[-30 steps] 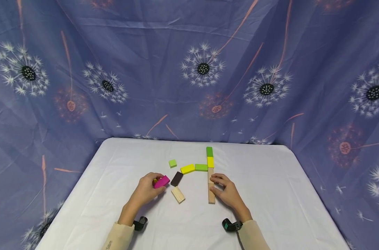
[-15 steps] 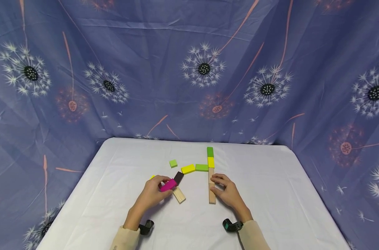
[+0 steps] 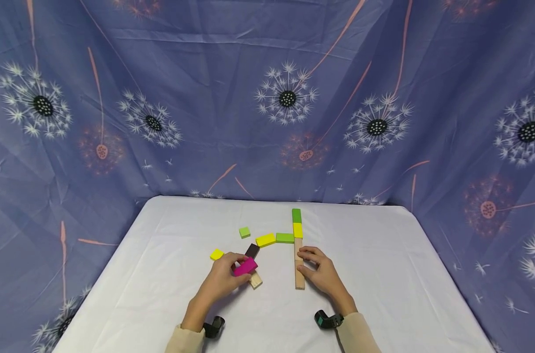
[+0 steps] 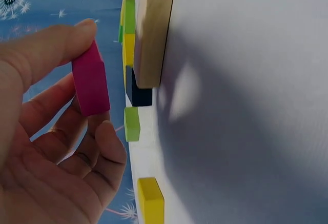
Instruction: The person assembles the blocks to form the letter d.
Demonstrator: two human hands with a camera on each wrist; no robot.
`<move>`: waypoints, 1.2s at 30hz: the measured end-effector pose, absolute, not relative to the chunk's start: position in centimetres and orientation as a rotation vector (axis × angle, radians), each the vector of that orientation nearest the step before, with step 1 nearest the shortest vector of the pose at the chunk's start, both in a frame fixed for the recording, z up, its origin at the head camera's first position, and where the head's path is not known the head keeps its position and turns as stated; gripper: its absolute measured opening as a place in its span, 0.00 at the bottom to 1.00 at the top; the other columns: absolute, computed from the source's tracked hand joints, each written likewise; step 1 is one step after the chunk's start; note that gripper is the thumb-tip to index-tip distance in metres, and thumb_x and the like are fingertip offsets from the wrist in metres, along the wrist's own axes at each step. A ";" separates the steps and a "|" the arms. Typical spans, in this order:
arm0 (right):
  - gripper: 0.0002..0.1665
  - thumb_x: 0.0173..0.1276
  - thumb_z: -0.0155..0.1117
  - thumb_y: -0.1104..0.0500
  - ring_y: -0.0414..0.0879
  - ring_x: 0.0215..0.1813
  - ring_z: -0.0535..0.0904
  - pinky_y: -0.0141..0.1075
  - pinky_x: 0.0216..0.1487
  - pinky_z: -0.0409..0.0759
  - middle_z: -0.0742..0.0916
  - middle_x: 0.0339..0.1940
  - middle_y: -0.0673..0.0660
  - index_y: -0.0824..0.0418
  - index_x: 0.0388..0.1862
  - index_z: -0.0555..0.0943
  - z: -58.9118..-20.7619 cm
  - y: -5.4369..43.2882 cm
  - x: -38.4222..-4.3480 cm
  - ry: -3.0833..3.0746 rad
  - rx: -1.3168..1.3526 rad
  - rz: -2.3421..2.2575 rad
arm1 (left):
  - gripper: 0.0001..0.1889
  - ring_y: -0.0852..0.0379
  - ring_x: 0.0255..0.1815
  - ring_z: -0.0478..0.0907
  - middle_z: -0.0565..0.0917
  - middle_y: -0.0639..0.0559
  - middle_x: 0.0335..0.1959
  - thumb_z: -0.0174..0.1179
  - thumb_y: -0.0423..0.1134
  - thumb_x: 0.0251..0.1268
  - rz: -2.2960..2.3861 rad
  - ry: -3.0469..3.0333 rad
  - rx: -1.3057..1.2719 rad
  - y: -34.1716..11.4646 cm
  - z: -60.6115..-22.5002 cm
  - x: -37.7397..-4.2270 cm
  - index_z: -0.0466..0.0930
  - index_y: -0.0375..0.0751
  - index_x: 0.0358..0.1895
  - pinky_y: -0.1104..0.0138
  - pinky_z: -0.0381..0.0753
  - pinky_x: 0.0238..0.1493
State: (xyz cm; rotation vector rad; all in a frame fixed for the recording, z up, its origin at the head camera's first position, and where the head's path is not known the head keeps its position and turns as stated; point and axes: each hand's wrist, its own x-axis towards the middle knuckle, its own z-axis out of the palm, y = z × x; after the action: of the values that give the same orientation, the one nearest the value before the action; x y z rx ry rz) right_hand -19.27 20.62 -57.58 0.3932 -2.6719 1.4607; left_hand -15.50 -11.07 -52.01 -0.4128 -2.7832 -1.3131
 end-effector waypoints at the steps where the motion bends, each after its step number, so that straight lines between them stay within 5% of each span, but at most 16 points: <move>1: 0.21 0.65 0.76 0.59 0.52 0.70 0.77 0.56 0.68 0.75 0.84 0.63 0.49 0.56 0.58 0.87 -57.6 20.6 -19.3 -2.671 0.390 1.466 | 0.21 0.59 0.39 0.76 0.85 0.49 0.46 0.77 0.33 0.53 -1.307 -2.783 -0.427 -10.9 -52.0 -15.5 0.85 0.38 0.52 0.72 0.78 0.36; 25: 0.22 0.66 0.76 0.58 0.53 0.70 0.77 0.56 0.70 0.74 0.83 0.64 0.49 0.55 0.59 0.87 -57.7 20.6 -19.3 -2.692 0.372 1.457 | 0.19 0.62 0.41 0.76 0.85 0.53 0.44 0.78 0.35 0.53 -1.168 -2.845 -0.690 -7.6 -52.9 -14.4 0.86 0.41 0.50 0.68 0.78 0.42; 36: 0.21 0.65 0.76 0.59 0.52 0.70 0.77 0.56 0.69 0.75 0.84 0.64 0.49 0.56 0.58 0.87 -57.4 20.5 -19.3 -2.685 0.371 1.470 | 0.18 0.64 0.42 0.79 0.87 0.59 0.42 0.80 0.39 0.51 -0.947 -2.855 -0.761 -6.5 -52.7 -13.8 0.88 0.48 0.47 0.48 0.67 0.55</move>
State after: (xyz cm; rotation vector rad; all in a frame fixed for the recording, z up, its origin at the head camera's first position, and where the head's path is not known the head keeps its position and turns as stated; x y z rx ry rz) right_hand -19.28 20.54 -57.37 0.3706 -2.6850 1.4703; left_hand -13.85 -6.47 -52.67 -0.7615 -2.8551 -0.9469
